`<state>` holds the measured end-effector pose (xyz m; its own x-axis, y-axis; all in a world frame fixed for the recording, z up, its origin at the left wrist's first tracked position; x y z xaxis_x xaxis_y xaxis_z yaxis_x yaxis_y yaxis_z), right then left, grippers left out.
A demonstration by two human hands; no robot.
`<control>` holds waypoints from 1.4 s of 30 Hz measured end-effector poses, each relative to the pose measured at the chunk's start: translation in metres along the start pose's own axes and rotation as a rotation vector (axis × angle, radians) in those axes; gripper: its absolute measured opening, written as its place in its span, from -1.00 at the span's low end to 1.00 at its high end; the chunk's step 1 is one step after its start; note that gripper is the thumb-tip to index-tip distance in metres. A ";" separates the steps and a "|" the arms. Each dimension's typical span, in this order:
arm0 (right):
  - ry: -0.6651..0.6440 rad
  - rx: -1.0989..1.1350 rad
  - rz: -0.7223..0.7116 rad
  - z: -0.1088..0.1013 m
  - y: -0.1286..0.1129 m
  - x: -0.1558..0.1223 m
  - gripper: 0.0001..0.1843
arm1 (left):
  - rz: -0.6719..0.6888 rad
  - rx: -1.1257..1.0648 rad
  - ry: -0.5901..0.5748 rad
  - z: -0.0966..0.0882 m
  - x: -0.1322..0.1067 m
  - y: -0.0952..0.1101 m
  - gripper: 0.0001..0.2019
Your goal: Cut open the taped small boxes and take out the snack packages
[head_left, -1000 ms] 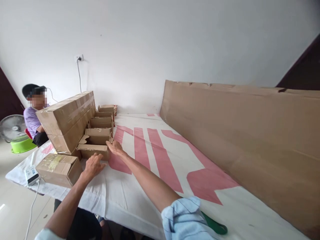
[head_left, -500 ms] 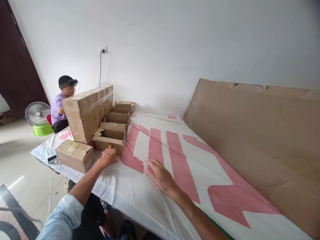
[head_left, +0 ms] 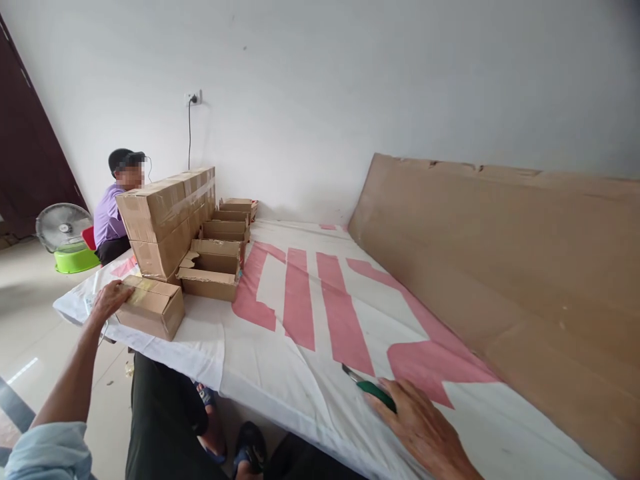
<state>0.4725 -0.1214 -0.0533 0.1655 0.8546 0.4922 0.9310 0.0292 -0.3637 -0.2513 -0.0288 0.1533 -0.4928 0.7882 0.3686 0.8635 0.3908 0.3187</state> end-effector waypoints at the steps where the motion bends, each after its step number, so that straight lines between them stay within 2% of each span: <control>1: -0.040 0.020 0.000 0.001 -0.006 0.001 -0.66 | 0.009 -0.024 -0.001 0.004 -0.008 0.003 -0.41; 4: -0.086 0.070 0.031 0.001 -0.025 0.007 -0.65 | 0.067 -0.142 -0.020 0.017 -0.046 0.028 -0.36; 7: -0.024 0.206 0.150 -0.001 -0.050 0.016 -0.61 | 0.163 -0.308 -0.036 0.031 -0.090 0.066 -0.38; 9: -0.033 0.362 0.248 0.006 -0.075 0.020 -0.59 | 0.214 -0.438 -0.069 0.041 -0.115 0.092 -0.43; 11: -0.083 0.613 0.326 0.018 -0.107 0.021 -0.54 | 0.222 -0.588 -0.145 0.053 -0.134 0.114 -0.43; 14: -0.157 0.933 0.440 0.033 -0.151 0.021 -0.41 | 0.148 -0.816 -0.334 0.074 -0.150 0.138 -0.33; 17: -0.130 1.050 0.451 0.034 -0.176 0.022 -0.31 | 0.054 -0.986 -0.485 0.085 -0.156 0.151 -0.27; 22: -0.026 1.041 0.462 0.029 -0.177 0.020 -0.33 | -0.019 -1.119 -0.581 0.086 -0.153 0.157 -0.40; 27: -0.029 1.024 0.428 0.026 -0.176 0.022 -0.42 | -0.020 -1.080 -0.564 0.084 -0.149 0.158 -0.54; 32: -0.075 0.982 0.437 0.026 -0.171 0.025 -0.37 | 0.049 -1.045 -0.596 0.083 -0.149 0.162 -0.57; 37: -0.041 0.931 0.341 0.018 -0.172 0.033 -0.42 | 0.070 -1.039 -0.651 0.091 -0.150 0.165 -0.57; 42: -0.029 0.930 0.329 0.023 -0.172 0.047 -0.40 | 0.064 -1.100 -0.682 0.095 -0.156 0.166 -0.55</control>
<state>0.3125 -0.0743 0.0144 0.3508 0.9053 0.2395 0.2108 0.1728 -0.9621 -0.0207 -0.0415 0.0660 -0.0194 0.9998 -0.0028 0.1823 0.0063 0.9832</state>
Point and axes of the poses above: each hand's wrist, its own x-axis towards the middle knuckle, its own z-axis out of the palm, y = z × x, the point moved 8 cm from there along x, towards the middle knuckle, and after that the axes turned 11 degrees about y, right-handed, at the moved point
